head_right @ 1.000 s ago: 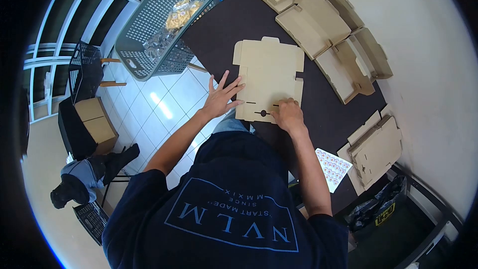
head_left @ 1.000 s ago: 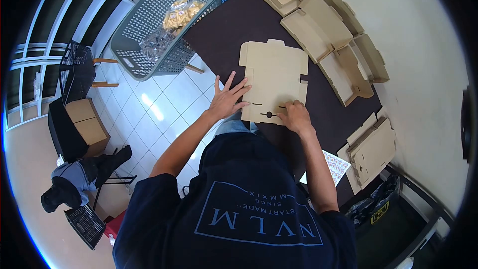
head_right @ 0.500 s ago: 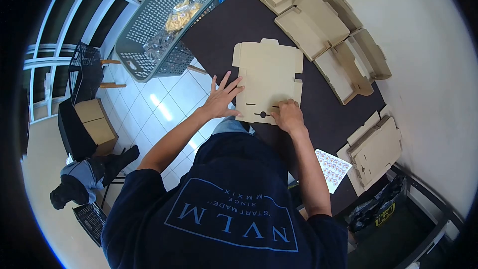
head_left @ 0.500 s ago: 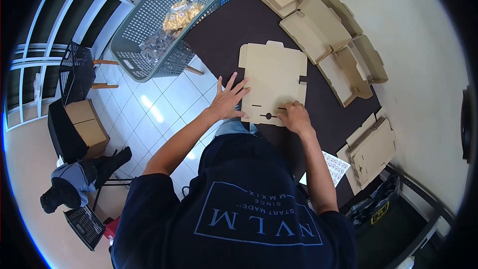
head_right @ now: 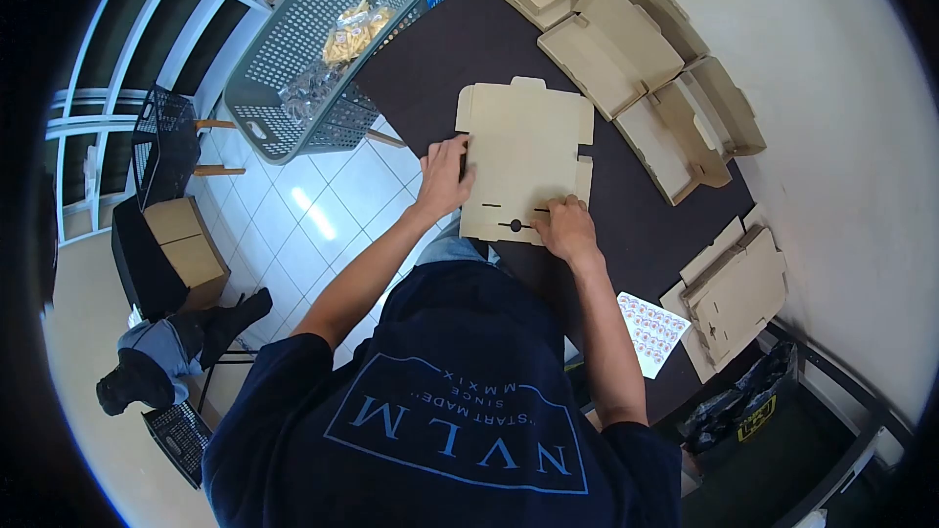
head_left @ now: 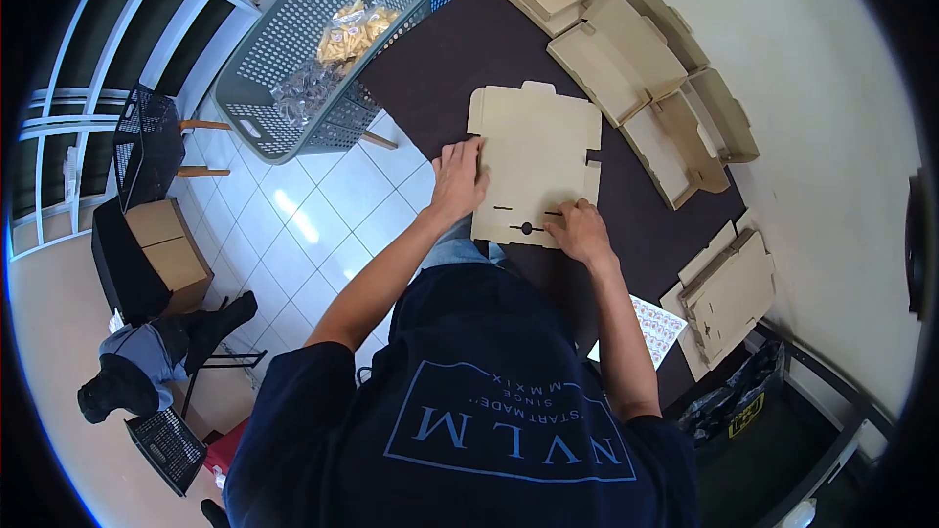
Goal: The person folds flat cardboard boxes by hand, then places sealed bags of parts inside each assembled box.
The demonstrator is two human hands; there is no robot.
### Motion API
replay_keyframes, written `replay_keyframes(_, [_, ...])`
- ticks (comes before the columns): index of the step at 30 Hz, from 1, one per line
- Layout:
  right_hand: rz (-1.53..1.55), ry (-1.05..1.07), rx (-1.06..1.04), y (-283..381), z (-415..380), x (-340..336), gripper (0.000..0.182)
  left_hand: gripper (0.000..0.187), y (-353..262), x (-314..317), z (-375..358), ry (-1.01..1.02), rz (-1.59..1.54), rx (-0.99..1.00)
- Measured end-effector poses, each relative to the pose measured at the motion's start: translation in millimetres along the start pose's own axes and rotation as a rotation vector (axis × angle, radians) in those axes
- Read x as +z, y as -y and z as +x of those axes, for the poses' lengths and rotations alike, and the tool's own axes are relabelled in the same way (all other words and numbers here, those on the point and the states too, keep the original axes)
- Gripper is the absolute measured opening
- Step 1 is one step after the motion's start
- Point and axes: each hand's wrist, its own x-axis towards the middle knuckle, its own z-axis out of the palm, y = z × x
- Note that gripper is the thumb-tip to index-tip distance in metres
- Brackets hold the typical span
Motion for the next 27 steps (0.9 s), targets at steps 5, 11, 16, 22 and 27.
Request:
replay_keyframes(5, [0.057, -0.045, -0.002, -5, -1, 1, 0.042, 0.043, 30, -6, 12, -0.042, 0.016, 0.001])
replay_keyframes(11, [0.097, -0.079, -0.005, -8, 1, 2, 0.039, 0.042, 70, -14, 15, -0.001, -0.013, 0.173])
replay_keyframes(16, [0.098, -0.102, -0.022, -10, 2, 4, 0.038, 0.038, 53, -28, -2, -0.052, 0.191, 0.277])
replay_keyframes(22, [0.123, -0.111, -0.021, -9, 2, 4, 0.038, 0.041, 50, -35, -2, 0.084, 0.226, 0.236])
replay_keyframes(27, [0.117, -0.124, -0.023, -8, 2, 4, 0.036, 0.048, 45, -36, -10, 0.090, 0.272, 0.178])
